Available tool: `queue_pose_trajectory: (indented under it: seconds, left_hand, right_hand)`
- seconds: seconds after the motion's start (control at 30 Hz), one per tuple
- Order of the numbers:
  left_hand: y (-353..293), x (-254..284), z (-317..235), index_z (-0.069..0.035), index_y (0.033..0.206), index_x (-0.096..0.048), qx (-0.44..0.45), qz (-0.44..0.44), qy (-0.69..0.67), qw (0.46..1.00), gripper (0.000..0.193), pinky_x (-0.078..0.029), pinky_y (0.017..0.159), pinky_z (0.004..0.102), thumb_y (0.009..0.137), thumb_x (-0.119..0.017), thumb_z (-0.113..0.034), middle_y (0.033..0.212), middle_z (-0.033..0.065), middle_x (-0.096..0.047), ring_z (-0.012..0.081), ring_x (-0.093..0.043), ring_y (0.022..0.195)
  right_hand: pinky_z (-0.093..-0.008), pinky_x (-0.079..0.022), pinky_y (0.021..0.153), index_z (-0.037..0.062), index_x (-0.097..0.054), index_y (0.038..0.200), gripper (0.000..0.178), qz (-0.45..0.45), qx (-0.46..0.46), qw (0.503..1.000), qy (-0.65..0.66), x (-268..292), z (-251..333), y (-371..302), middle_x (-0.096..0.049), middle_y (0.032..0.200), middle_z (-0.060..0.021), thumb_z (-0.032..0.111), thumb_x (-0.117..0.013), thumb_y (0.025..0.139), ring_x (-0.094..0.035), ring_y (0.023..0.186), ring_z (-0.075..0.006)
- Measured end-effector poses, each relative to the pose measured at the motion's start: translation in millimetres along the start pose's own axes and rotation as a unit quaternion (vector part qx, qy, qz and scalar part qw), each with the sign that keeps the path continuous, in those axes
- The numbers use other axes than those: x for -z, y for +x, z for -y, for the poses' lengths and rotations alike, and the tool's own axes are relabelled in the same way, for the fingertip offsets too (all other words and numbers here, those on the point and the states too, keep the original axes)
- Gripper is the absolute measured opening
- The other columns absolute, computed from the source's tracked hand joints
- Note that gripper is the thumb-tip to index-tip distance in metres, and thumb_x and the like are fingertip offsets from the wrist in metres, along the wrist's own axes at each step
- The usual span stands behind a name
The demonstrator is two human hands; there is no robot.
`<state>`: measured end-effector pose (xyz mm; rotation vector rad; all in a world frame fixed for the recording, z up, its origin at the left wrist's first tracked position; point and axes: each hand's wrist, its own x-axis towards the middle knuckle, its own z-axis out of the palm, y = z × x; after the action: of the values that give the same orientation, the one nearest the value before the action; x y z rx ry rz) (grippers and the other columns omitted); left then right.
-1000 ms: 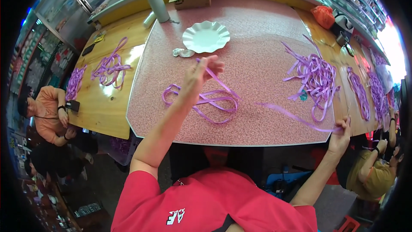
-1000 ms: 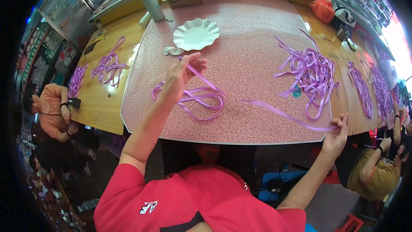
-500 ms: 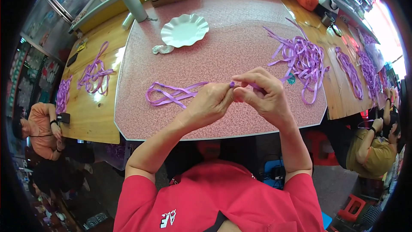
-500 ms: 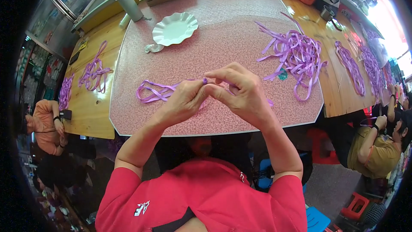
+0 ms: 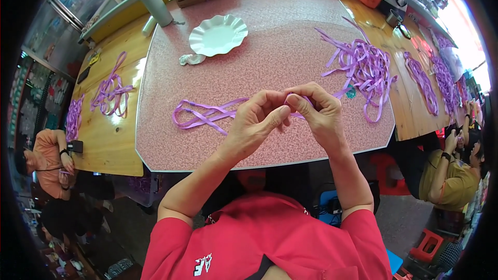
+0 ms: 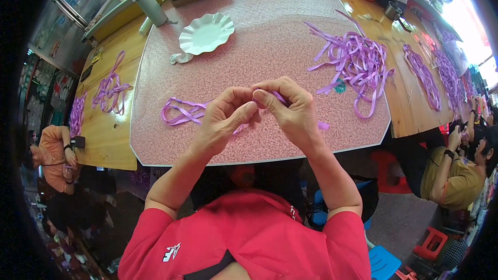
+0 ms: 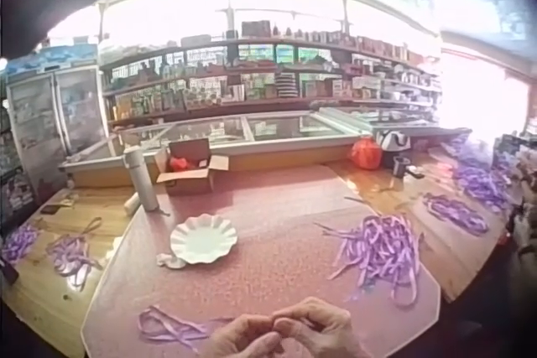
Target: The person is tying knots or loops into purple ribbons at a factory workbench.
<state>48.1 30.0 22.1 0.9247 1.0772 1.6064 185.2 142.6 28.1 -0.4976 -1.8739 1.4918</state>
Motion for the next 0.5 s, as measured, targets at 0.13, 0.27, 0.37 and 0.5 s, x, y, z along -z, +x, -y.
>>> queue_pose_trajectory:
  seconds: [0.13, 0.27, 0.37, 0.5]
  left_hand:
    - [1.8, 2.6, 4.1, -0.002, 0.111, -0.064, 0.014, -0.043, -0.002, 0.999, 0.021, -0.044, 0.067, 0.0197, 0.095, -0.066, -0.017, 0.095, 0.0008, -0.066, 0.0034, -0.056, 0.078]
    - [0.3, 4.9, 1.2, -0.002, 0.107, -0.068, -0.001, -0.057, 0.013, 0.998, 0.018, -0.043, 0.07, 0.0182, 0.094, -0.068, -0.014, 0.091, -0.0021, -0.066, 0.0026, -0.055, 0.081]
    - [-1.0, 6.3, -0.1, -0.002, 0.107, -0.068, 0.007, -0.049, -0.014, 0.999, 0.017, -0.046, 0.077, 0.0194, 0.094, -0.067, -0.012, 0.095, -0.001, -0.067, 0.0039, -0.058, 0.089]
    - [-0.1, 2.0, -0.1, -0.004, 0.107, -0.069, 0.01, -0.054, -0.039, 0.998, 0.018, -0.039, 0.063, 0.0165, 0.092, -0.07, -0.014, 0.087, -0.005, -0.064, 0.0005, -0.052, 0.074]
  right_hand:
    - [-0.0198, -0.047, 0.073, 0.0008, -0.069, 0.106, 0.014, 0.007, 0.004, 1.0, -0.003, 0.3, 4.1, -1.7, -0.063, 0.097, -0.0013, 0.007, -0.065, 0.094, -0.058, 0.085, -0.0066]
    - [-0.0185, -0.044, 0.071, 0.0001, -0.069, 0.109, 0.016, 0.004, 0.06, 0.998, -0.028, 10.1, 2.3, -4.3, -0.062, 0.097, -0.0011, 0.006, -0.062, 0.096, -0.057, 0.083, -0.0058]
    - [-0.0169, -0.04, 0.063, 0.0022, -0.069, 0.109, 0.016, -0.064, 0.015, 0.995, 0.073, 6.8, 3.2, -8.8, -0.062, 0.092, 0.0009, 0.005, -0.063, 0.095, -0.054, 0.075, -0.0032]
    - [-0.0159, -0.036, 0.057, 0.0046, -0.069, 0.11, 0.017, -0.047, -0.035, 0.994, 0.088, 12.1, 5.1, -13.1, -0.063, 0.088, 0.003, 0.004, -0.065, 0.093, -0.051, 0.069, -0.0007]
